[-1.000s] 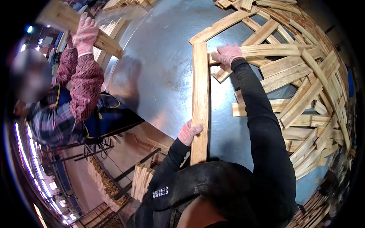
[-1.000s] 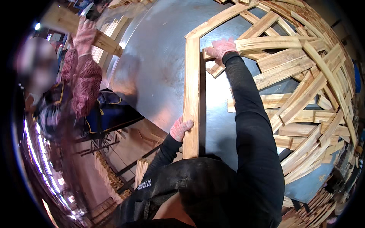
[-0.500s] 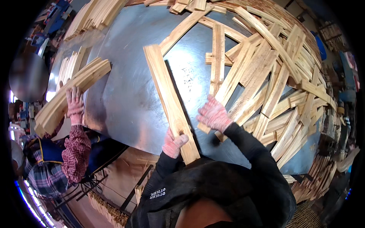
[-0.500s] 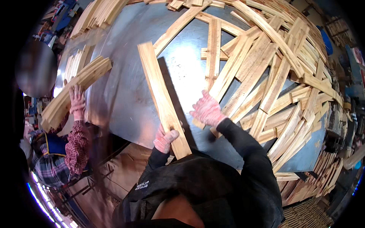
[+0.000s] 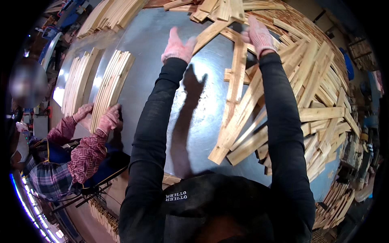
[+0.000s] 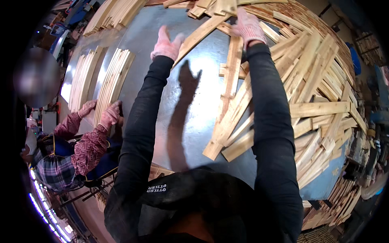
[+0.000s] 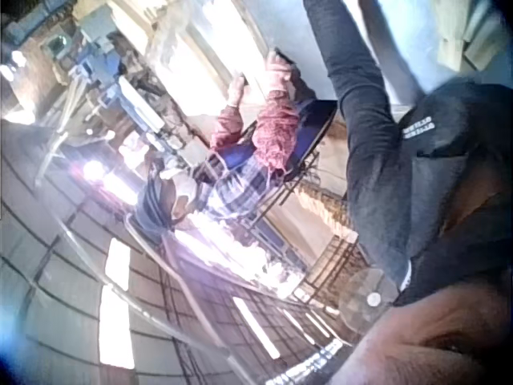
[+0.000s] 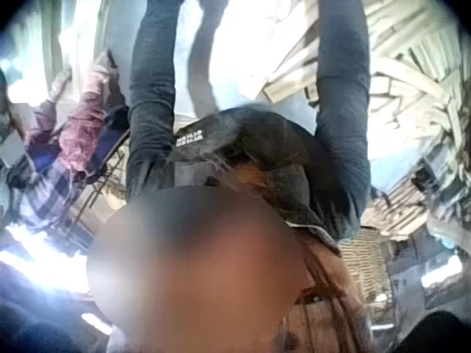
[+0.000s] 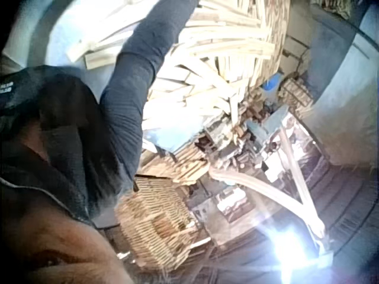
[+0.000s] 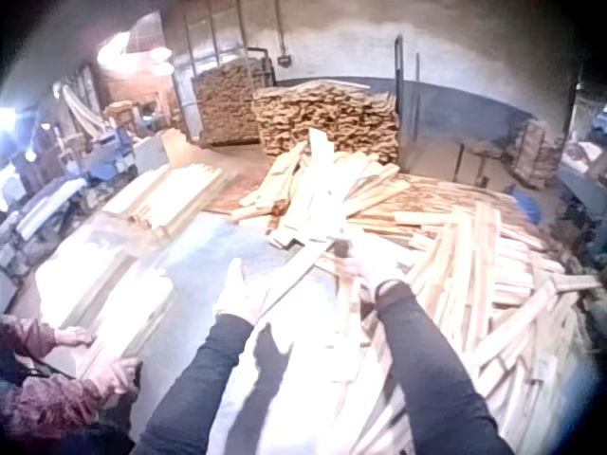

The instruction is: The person sorts wooden planks on a metal table, picking up pieces and arranging them into neat stacks. A second person assists by taking sorted planks from the table. The task involves repetitive handling and organizing of the wood pieces.

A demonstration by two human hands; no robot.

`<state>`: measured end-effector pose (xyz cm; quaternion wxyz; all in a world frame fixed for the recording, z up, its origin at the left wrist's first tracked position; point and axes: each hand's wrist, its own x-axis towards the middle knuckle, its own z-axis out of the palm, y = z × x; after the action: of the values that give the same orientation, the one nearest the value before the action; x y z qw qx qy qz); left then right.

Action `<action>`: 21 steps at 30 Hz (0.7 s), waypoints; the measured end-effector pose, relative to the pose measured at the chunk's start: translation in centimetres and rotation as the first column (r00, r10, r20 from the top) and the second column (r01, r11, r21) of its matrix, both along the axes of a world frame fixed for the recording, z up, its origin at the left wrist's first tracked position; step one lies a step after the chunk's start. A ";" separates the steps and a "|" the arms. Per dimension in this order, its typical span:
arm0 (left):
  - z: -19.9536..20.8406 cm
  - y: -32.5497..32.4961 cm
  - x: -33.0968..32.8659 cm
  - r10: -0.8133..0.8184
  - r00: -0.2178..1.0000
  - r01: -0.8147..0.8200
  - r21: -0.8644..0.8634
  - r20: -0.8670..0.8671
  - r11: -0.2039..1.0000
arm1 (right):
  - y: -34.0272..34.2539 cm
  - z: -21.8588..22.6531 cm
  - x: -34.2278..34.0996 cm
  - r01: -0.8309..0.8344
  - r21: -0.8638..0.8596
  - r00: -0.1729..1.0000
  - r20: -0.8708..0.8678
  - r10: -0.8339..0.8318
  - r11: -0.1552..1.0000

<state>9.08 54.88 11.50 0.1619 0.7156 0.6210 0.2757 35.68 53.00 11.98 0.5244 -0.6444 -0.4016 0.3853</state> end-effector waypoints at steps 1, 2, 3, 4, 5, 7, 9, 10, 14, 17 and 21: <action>-3.7 1.8 -2.5 0.035 0.997 -0.036 -0.018 -0.072 0.999 | 0.9 -0.7 1.0 0.089 -0.183 0.943 0.332 -0.023 0.979; -7.4 2.7 -6.0 0.089 0.959 -0.097 -0.016 -0.268 0.995 | -2.4 -3.2 -3.0 0.031 -0.189 0.889 0.454 0.059 0.981; -10.8 2.7 -7.7 0.105 0.893 -0.131 -0.031 -0.438 0.991 | -7.1 -5.9 -6.4 0.005 -0.212 0.804 0.582 0.122 0.977; -12.7 2.4 -8.2 0.058 0.893 -0.131 -0.135 -0.447 0.982 | -10.3 -6.1 -9.0 0.013 -0.472 0.843 0.479 0.244 0.882; -14.1 2.0 -7.8 -0.002 0.895 -0.113 -0.231 -0.446 0.966 | -13.5 -9.8 -9.8 -0.004 -0.503 0.707 0.610 0.358 0.864; -16.7 1.3 -7.8 -0.046 0.869 -0.110 -0.283 -0.492 0.953 | -18.2 -13.1 -11.5 -0.048 -0.453 0.278 0.850 0.448 0.890; -11.5 0.6 -5.0 -0.118 0.858 -0.156 -0.472 -0.499 0.868 | -19.1 -14.9 -11.3 0.018 -0.433 0.267 0.871 0.413 0.901; -10.2 0.7 -4.9 -0.227 0.836 -0.150 -0.605 -0.500 0.782 | -19.6 -15.2 -11.5 0.042 -0.420 0.258 0.881 0.396 0.907; -8.5 -4.3 -5.2 -0.209 0.953 0.020 -0.639 -0.221 0.769 | -19.6 -14.4 -11.6 0.017 -0.422 0.239 0.882 0.407 0.906; -12.5 -11.2 -7.7 -0.059 0.996 0.089 -0.547 0.072 0.832 | -21.9 -15.2 -11.7 -0.080 -0.299 0.525 0.798 0.295 0.951; -10.4 -24.5 -6.0 0.023 0.989 0.032 -0.356 0.149 0.934 | -25.6 -13.4 -16.7 -0.190 -0.168 0.941 -0.312 0.131 0.967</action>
<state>3.08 30.38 1.12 0.3365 0.6527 0.6451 0.2113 19.01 27.41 -1.42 0.4796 -0.5923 -0.3295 0.5573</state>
